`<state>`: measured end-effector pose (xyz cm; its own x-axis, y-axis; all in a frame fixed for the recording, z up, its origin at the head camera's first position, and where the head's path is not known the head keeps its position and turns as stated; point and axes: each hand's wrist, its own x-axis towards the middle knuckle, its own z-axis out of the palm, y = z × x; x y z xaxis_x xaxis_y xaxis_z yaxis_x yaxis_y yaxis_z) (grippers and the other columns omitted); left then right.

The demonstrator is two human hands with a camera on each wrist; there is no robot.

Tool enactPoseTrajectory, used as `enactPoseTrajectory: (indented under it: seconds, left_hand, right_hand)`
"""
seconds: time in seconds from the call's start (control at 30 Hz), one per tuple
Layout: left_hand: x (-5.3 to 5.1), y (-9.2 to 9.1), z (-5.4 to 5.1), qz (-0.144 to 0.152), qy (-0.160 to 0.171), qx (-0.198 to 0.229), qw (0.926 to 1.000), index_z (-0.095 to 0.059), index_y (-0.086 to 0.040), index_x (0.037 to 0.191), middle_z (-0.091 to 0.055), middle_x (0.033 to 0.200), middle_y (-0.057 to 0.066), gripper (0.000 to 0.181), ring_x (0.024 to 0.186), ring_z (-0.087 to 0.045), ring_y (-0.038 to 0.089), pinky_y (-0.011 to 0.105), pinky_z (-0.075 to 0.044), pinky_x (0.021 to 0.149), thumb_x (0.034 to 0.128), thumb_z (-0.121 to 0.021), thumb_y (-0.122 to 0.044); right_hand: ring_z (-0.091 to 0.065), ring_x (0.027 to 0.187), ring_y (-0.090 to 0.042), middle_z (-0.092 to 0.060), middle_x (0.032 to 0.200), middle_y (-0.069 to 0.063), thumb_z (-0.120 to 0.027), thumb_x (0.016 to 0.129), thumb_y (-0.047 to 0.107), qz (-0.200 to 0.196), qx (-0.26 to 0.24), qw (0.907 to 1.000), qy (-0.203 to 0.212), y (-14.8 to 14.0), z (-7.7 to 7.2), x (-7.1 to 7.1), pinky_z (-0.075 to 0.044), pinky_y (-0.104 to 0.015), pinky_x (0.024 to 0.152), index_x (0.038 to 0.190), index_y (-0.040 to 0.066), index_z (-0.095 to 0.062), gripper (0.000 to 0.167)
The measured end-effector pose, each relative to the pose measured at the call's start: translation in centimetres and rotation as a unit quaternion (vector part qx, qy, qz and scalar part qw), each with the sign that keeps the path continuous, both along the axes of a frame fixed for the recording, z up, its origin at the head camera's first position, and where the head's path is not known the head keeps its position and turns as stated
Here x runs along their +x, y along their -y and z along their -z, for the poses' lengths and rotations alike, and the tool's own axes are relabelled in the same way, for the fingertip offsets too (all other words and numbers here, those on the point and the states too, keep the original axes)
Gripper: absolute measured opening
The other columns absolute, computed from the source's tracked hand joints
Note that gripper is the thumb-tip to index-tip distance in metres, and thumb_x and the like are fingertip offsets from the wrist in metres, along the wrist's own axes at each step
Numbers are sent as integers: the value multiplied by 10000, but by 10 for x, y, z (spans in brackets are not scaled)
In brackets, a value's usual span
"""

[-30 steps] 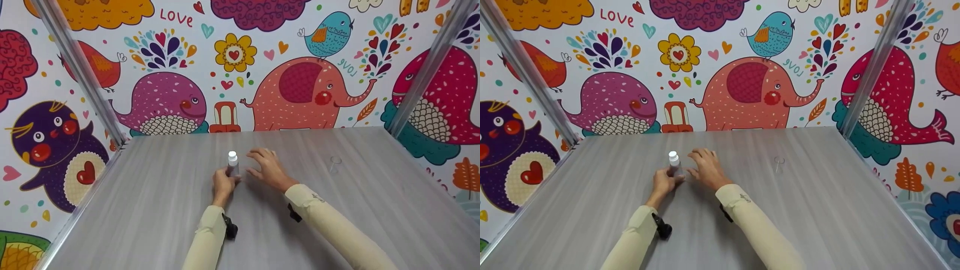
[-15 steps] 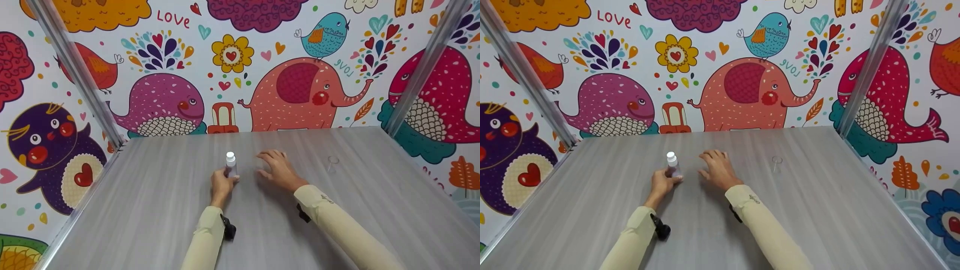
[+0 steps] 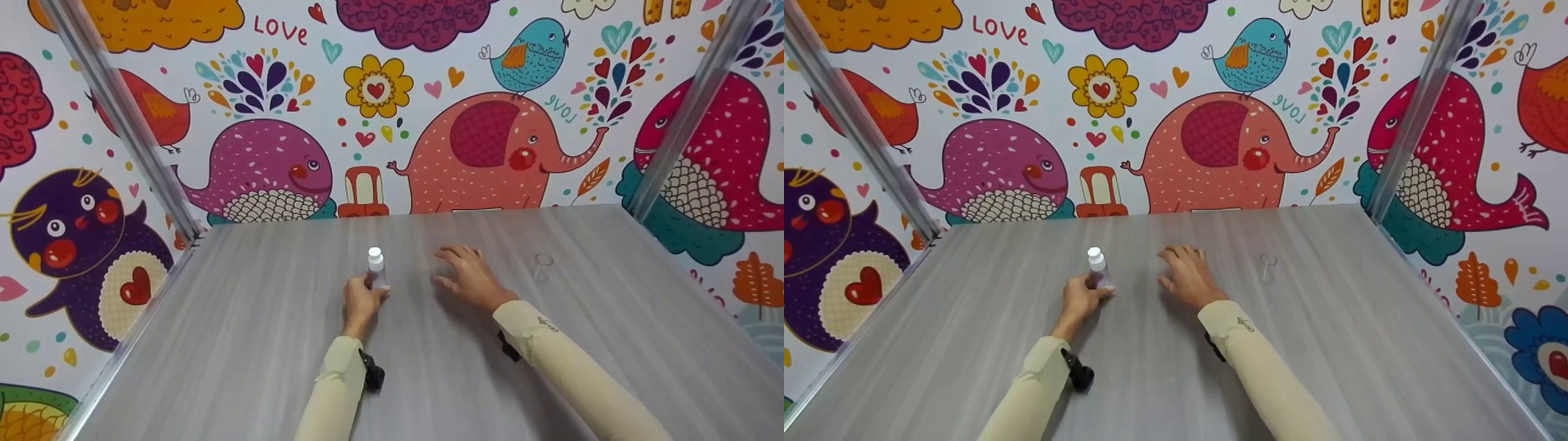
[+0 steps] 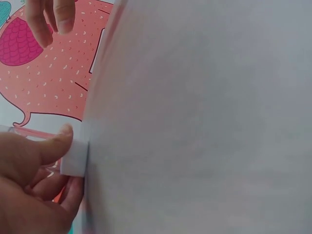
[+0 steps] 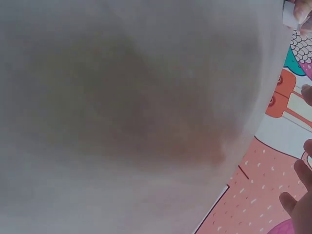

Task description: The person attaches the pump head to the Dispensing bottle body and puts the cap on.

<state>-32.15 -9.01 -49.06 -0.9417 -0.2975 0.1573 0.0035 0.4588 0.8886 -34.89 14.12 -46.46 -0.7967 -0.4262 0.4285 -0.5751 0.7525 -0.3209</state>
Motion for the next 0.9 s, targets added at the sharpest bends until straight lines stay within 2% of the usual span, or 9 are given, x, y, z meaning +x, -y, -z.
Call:
enactPoseTrajectory:
  seconds: [0.3,0.53,0.67,0.9]
  left_hand:
    - [-1,0,2,50,-62,98,9999,-718,44,938,-747,964,194,202,849,-646,247,428,-525,815,768,-801,-29]
    - [-3,1,2,15,-243,-59,9997,-707,59,887,-724,839,177,205,729,-565,200,364,-496,704,724,-811,-10]
    - [-3,1,1,35,-213,-24,9998,-703,50,848,-713,812,158,176,706,-523,182,342,-475,674,731,-815,-18]
    - [-2,1,1,41,-299,45,9995,-707,69,874,-721,821,185,199,705,-545,181,340,-483,670,722,-814,2]
  right_hand:
    - [-531,1293,-351,-599,1366,-156,-798,849,242,115,370,9992,-3,-17,1,-2,-348,-598,1099,1328,58,-609,547]
    - [-511,1300,-360,-592,1363,-161,-796,851,254,222,347,9991,121,-31,-2,-3,-315,-605,1116,1326,39,-606,555]
    - [-506,1309,-351,-588,1371,-152,-788,860,269,330,387,9986,158,-38,-4,-3,-322,-596,1096,1330,45,-606,551]
    - [-496,1327,-328,-584,1384,-130,-779,867,287,488,600,9967,233,-48,-2,-3,-311,-598,1118,1350,60,-595,565]
